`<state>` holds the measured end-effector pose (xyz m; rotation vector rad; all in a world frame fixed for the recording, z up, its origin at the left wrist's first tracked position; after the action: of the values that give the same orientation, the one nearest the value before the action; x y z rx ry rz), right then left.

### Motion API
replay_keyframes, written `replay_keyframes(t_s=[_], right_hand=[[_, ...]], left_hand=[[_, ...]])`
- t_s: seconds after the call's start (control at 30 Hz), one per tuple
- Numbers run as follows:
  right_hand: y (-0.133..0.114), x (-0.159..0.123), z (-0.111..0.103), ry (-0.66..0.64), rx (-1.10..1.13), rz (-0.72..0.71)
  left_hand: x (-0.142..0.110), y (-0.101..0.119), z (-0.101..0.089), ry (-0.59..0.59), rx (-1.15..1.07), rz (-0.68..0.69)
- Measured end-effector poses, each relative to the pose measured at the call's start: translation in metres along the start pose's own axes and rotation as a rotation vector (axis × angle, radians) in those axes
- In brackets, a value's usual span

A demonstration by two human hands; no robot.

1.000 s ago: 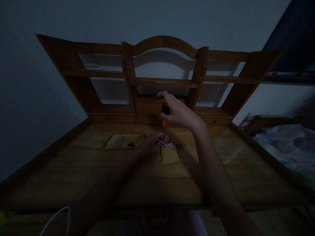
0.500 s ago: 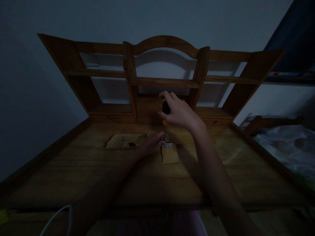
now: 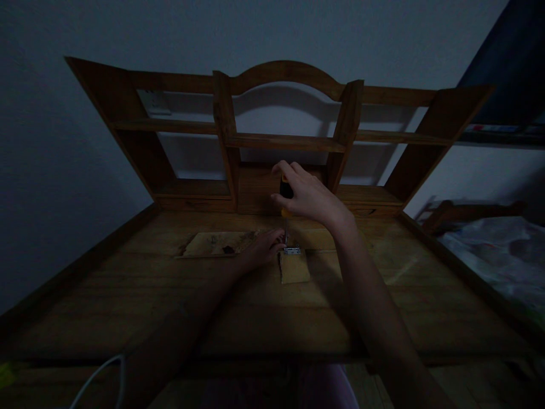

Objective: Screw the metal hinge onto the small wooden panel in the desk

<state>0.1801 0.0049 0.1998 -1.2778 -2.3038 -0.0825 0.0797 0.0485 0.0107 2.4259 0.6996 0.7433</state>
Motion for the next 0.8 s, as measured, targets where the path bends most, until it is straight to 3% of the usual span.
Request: replay_keyframes(t_s=[0.13,0.5,0.8], right_hand=[[0.003,0.001,0.001,0.007,-0.024,-0.007],[0.011,0.001,-0.002,0.013,0.009,0.008],[0.013,0.001,-0.003,-0.021,0.009,0.021]], left_hand=[[0.000,0.001,-0.001,-0.010,-0.019,-0.001],[0.002,0.001,-0.001,-0.045,-0.354,0.028],[0.002,-0.002,-0.001,-0.061,-0.376,0.055]])
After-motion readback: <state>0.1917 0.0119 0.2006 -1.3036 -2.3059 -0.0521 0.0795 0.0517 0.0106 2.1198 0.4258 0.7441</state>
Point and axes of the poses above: each hand's wrist, its own x-axis towards the middle knuckle, its own z-axis out of the palm, y = z × x, the point moved 7 cm from there along x, towards the middle knuckle, and after that the axes turned 5 degrees about -y, right-handed, at the moved point
